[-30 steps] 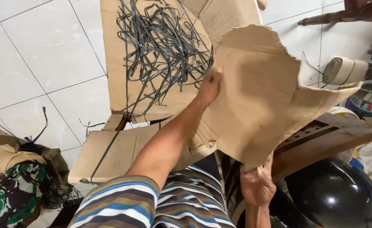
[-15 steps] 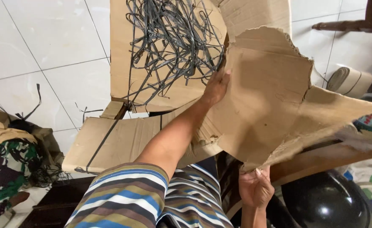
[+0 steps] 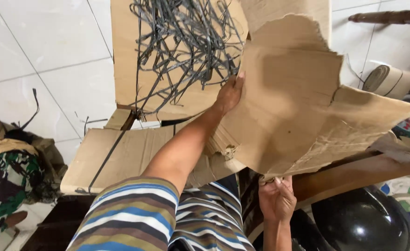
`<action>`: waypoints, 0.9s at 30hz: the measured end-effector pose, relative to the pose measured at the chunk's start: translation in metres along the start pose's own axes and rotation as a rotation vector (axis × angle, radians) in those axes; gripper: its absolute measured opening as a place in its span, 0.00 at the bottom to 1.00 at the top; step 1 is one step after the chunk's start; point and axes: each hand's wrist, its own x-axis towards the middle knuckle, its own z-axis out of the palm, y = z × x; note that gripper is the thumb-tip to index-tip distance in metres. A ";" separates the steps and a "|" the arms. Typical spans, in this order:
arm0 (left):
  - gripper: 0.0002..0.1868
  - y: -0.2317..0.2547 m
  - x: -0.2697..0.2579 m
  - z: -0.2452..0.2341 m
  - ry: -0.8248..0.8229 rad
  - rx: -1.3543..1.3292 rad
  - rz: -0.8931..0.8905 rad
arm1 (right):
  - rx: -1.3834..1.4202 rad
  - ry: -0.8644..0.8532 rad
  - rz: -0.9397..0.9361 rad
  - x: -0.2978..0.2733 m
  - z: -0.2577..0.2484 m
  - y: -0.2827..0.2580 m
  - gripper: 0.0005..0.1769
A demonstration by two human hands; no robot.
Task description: Wrapping a wooden chair frame with cardboard and securing it with plastic straps
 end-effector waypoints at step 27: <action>0.70 0.144 -0.156 0.024 -0.238 0.271 0.232 | -1.339 0.411 -0.872 -0.041 0.091 -0.023 0.49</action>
